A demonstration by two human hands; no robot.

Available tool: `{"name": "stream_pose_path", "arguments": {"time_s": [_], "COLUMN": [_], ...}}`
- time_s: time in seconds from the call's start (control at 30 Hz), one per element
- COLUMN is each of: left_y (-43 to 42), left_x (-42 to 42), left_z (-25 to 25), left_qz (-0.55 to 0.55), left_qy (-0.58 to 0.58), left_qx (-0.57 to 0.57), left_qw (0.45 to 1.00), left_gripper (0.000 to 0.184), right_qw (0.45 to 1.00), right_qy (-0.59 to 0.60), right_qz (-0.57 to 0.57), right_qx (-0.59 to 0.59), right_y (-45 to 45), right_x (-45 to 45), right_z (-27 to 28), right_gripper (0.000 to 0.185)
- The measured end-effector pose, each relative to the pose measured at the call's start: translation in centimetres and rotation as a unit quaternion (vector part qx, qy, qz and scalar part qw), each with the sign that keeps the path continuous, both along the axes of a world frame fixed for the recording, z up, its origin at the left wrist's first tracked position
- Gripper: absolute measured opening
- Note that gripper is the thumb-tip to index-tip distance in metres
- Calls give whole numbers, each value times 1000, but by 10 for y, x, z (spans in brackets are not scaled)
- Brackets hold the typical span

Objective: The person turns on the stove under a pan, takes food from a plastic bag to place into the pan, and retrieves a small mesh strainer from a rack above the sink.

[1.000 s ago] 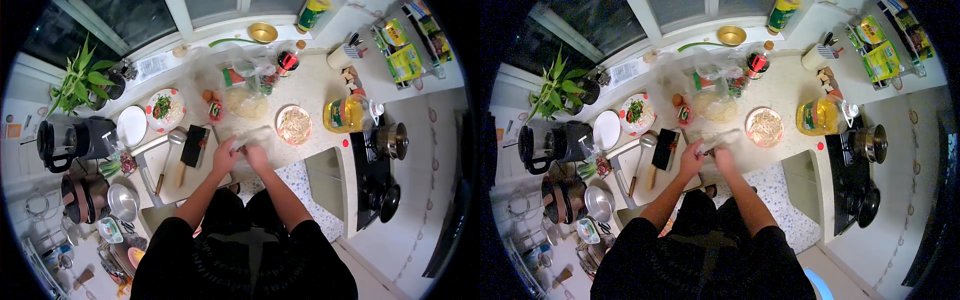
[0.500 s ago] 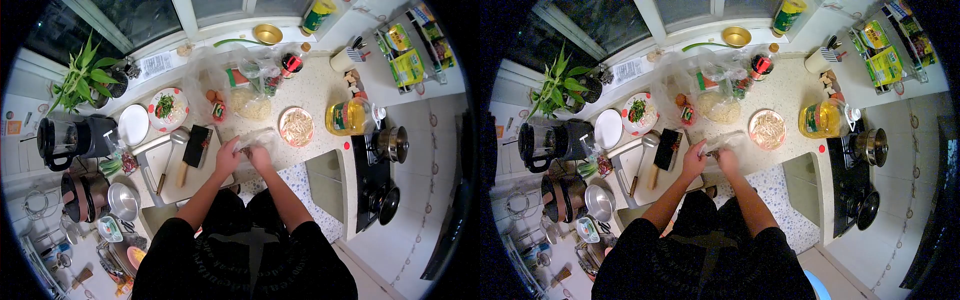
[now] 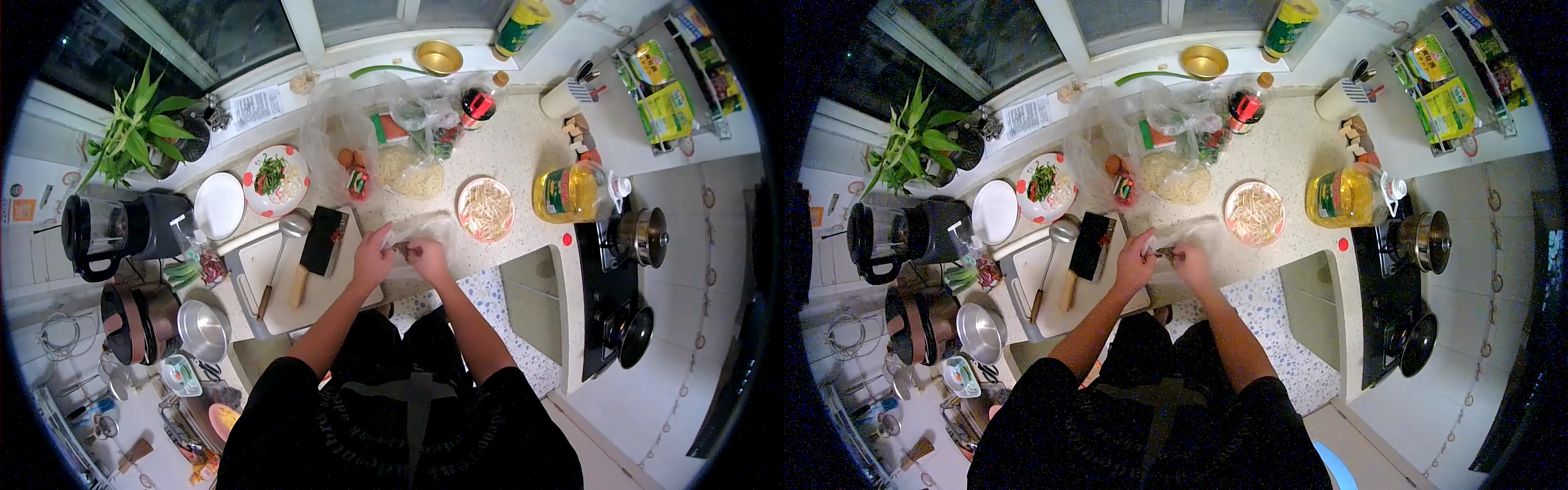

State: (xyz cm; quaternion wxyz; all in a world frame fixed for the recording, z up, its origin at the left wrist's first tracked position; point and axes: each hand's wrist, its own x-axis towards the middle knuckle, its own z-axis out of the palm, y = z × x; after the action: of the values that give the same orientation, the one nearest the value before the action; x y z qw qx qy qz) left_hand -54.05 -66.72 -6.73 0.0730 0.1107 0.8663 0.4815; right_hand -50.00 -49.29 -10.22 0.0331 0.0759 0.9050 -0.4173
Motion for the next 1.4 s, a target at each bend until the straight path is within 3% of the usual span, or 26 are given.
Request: {"name": "stream_pose_path", "arguments": {"time_s": [0.1, 0.3, 0.5, 0.6, 0.7, 0.8, 0.9, 1.07, 1.3, 1.4], "left_y": [0, 10, 38, 56, 75, 91, 98, 97, 85, 76], "left_x": [-1, -9, -15, -11, -8, -4, -6, -4, -7, -9], "left_z": [6, 8, 3, -7, -5, 2, -5, -60, -34, -14], "left_qz": [-5, -77, -181, -203, -236, -249, -262, -236, -178, -137], "left_qy": [-38, -70, -45, 91, 67, 48, 8, 32, 16, 53], "left_qx": [-8, 18, -101, -162, -232, -293, -301, -276, -179, -54], "left_qw": [999, 994, 977, 962, 941, 922, 917, 931, 967, 988], "left_gripper": [58, 64, 75, 77, 86, 78, 59, 36, 24, 21], "right_qw": [952, 867, 838, 803, 794, 771, 758, 737, 717, 709], "right_qy": [-66, -95, -76, -55, -56, -41, -47, -36, -28, -18], "right_qz": [-136, -188, -240, -269, -291, -304, -313, -307, -325, -343], "right_qx": [-266, -451, -484, -530, -530, -558, -571, -601, -616, -616], "right_y": [2, 19, 38, 48, 57, 63, 67, 70, 77, 82], "right_x": [6, 12, 22, 29, 33, 37, 40, 44, 51, 58], "right_z": [-4, 8, 14, 28, 36, 37, 40, 42, 67, 81], "right_gripper": [14, 18, 21, 16, 15, 15, 19, 17, 18, 18]}}
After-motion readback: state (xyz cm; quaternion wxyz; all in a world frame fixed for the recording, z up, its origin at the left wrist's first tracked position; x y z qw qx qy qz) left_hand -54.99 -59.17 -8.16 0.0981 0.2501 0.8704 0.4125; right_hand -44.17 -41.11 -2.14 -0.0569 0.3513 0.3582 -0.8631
